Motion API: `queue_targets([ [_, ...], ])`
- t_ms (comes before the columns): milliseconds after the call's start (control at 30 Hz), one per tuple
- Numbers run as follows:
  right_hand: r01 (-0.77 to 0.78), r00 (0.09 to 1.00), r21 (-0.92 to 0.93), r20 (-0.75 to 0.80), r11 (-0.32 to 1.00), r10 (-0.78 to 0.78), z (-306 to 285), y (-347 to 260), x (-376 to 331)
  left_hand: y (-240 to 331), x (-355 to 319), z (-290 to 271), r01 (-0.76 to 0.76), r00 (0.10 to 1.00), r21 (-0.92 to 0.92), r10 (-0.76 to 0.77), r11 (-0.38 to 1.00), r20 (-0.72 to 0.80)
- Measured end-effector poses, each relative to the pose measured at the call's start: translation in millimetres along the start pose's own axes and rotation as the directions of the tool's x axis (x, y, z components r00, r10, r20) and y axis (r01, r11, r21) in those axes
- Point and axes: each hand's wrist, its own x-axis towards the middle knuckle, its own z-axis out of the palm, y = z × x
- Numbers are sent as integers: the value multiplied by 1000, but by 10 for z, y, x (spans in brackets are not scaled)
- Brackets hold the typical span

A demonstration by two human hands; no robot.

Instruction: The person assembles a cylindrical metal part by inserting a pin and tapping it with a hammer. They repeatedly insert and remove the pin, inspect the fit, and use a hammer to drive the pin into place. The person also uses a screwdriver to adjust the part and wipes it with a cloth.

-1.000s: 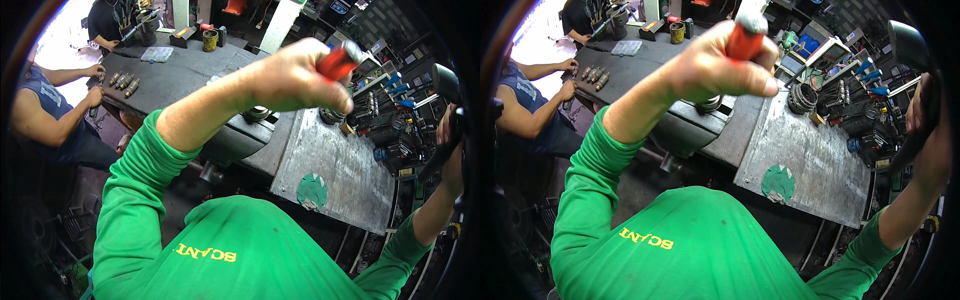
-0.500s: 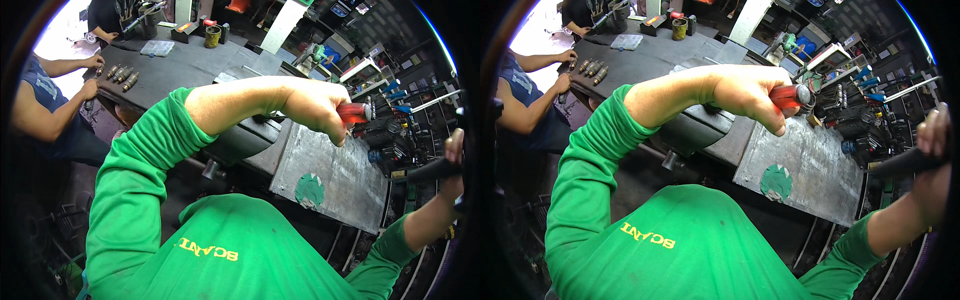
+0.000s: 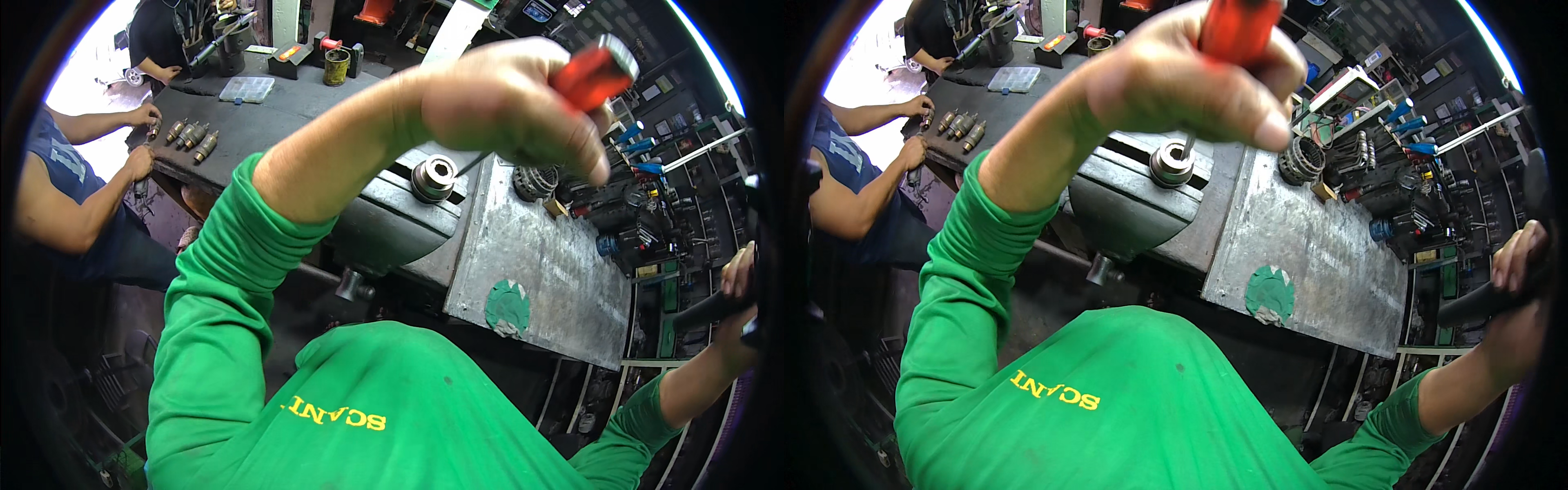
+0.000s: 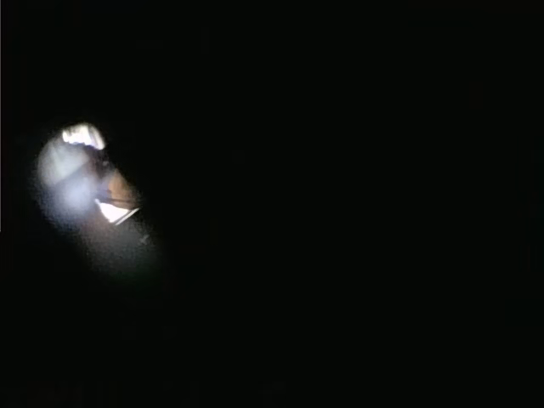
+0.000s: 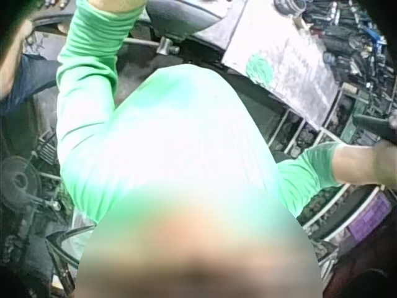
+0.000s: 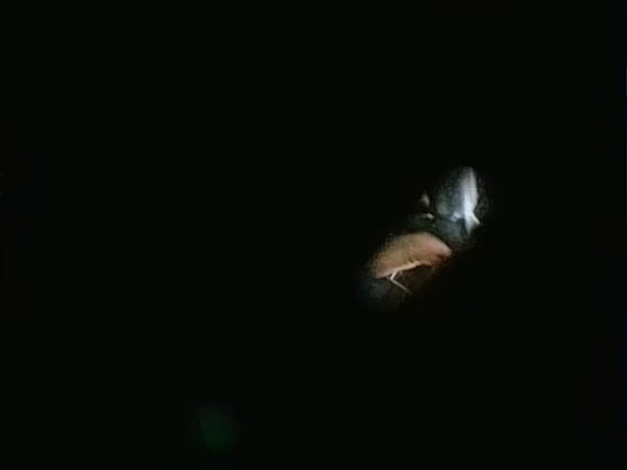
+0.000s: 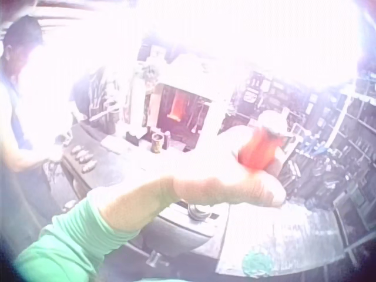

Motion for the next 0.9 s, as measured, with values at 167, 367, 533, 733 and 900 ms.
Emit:
queue_targets([
  [167, -88, 990, 38, -109, 995, 92, 335, 74, -141, -320, -148, 214, 57, 998, 78, -55, 995, -37],
  [367, -23, 999, 13, -42, 1000, 23, 552, -32, -136, -435, -225, 145, 185, 979, 116, -172, 976, -113],
  [533, -52, 998, -14, -37, 999, 52, 532, 56, -316, -450, -303, 150, 164, 981, 135, -147, 977, -128],
  [733, 96, 982, -120, 176, 988, -74, 530, -394, 219, -485, -291, 240, 98, 993, 282, -75, 954, -93],
  [900, 295, 951, -409, 209, 863, -227, 1529, -551, 500, -528, -268, 299, 99, 989, 303, -61, 948, -133],
])
